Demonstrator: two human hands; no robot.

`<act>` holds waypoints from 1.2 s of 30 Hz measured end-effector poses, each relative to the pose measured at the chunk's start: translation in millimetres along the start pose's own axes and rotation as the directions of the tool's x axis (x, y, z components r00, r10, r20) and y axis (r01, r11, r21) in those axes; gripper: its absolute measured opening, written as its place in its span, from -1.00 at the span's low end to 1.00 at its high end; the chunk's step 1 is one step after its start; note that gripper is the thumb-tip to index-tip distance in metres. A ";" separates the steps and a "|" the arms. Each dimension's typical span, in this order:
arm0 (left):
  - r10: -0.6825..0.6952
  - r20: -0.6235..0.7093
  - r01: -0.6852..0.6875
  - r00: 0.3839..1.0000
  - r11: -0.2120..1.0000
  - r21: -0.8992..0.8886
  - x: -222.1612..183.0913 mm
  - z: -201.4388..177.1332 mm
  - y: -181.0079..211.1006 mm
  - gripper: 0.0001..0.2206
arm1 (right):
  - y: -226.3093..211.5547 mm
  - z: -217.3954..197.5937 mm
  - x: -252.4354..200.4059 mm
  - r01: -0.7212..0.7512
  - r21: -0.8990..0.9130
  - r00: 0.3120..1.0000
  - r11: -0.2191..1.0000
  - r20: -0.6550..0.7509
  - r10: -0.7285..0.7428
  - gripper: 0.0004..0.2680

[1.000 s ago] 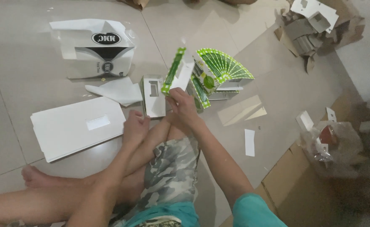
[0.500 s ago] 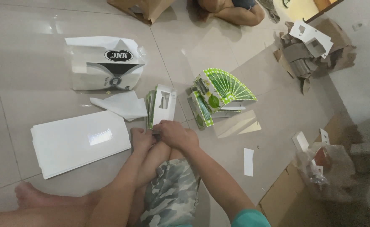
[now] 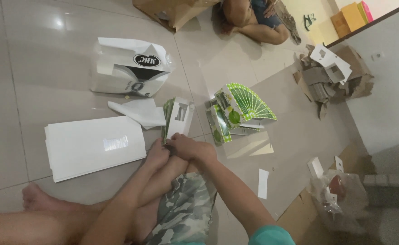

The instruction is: Assembling small cardboard boxes by folding and tucking flaps on a tiled floor.

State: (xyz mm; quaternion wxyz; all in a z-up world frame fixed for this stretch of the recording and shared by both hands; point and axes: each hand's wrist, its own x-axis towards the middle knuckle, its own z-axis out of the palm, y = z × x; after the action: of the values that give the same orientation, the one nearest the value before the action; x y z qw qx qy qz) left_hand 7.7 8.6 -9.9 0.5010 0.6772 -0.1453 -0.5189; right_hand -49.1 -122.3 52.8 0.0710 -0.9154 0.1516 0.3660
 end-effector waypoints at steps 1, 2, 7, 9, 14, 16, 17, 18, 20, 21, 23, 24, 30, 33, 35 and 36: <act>0.007 -0.009 -0.007 1.000 1.000 0.002 -6.7 -4.7 0.4 -0.40 | -8.7 -12.0 -13.0 0.005 -0.004 1.000 1.000 -0.009 -0.006 -0.66; 0.038 0.013 -0.039 0.999 0.996 0.075 -13.3 -11.1 2.0 -0.45 | -18.0 -24.8 -25.6 -0.002 0.042 0.999 0.999 -0.048 0.004 -0.69; 0.136 -0.049 -0.128 0.989 0.980 0.152 -63.0 -46.1 17.9 -0.61 | -36.1 -40.7 -50.4 0.009 0.010 0.971 1.000 -0.241 -0.007 -0.73; 0.078 -0.122 -0.086 0.989 0.994 -0.063 -98.6 -58.7 34.9 -0.64 | -45.1 -47.4 -73.1 -0.050 0.112 0.919 0.992 -0.384 0.089 -0.78; 0.073 -0.185 -0.126 0.980 0.946 -0.297 -200.0 -98.9 86.4 -0.54 | -46.8 -17.7 -144.1 0.468 0.333 0.713 0.819 -0.689 -0.128 -0.75; 0.046 -0.224 -0.144 0.974 0.884 -0.445 -235.7 -108.3 93.9 -0.38 | -64.6 4.1 -182.3 0.845 0.243 0.377 0.476 -0.903 -0.208 -0.79; 0.044 -0.178 -0.142 0.983 0.796 -0.589 -240.7 -112.8 86.9 -0.38 | -83.8 6.7 -211.2 0.886 0.301 0.403 0.353 -0.877 -0.263 -0.85; 0.045 -0.136 -0.130 0.990 0.679 -0.723 -248.2 -113.7 75.6 -0.35 | -101.6 11.8 -243.2 0.902 0.369 0.426 0.225 -0.844 -0.327 -0.88; 0.056 -0.049 -0.074 0.997 0.743 -0.665 -277.8 -124.0 67.4 -0.22 | -106.9 36.8 -264.2 0.845 0.526 0.517 0.094 -0.762 -0.391 -0.88; 0.074 0.053 -0.028 0.996 0.804 -0.594 -292.2 -130.0 63.4 -0.09 | -111.0 50.0 -275.0 0.754 0.656 0.577 -0.018 -0.676 -0.458 -0.85; -0.001 0.175 0.100 0.985 0.821 -0.562 -307.1 -127.7 37.2 -0.11 | -103.5 83.5 -275.8 0.754 0.656 0.579 0.027 -0.645 -0.498 -0.83; -0.055 0.289 0.201 0.956 0.839 -0.505 -314.7 -129.8 26.9 -0.11 | -101.5 98.4 -273.9 0.773 0.630 0.563 0.074 -0.628 -0.536 -0.79; -0.120 -0.032 0.081 0.992 0.821 -0.565 -327.9 -112.8 -6.5 -0.20 | -119.6 76.8 -288.1 0.708 0.685 0.628 0.170 -0.501 -0.596 -0.82; -0.069 -0.076 0.016 0.995 0.838 -0.545 -333.0 -111.9 -6.2 -0.17 | -124.1 78.0 -285.7 0.731 0.669 0.606 0.133 -0.547 -0.577 -0.86; -0.054 -0.060 0.021 0.997 0.892 -0.452 -337.3 -114.1 -0.5 -0.19 | -123.6 83.8 -283.0 0.778 0.615 0.568 0.127 -0.603 -0.560 -0.89; -0.042 -0.044 0.023 0.998 0.935 -0.354 -338.4 -114.7 2.6 -0.19 | -122.6 86.8 -282.0 0.820 0.559 0.526 0.122 -0.654 -0.543 -0.88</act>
State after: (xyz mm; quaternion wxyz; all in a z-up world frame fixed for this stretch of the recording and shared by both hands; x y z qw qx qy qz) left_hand -36.0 310.5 176.2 0.6093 0.5917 -0.0258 -0.5273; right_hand -258.5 77.9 187.5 0.6328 -0.7628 -0.1299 0.0301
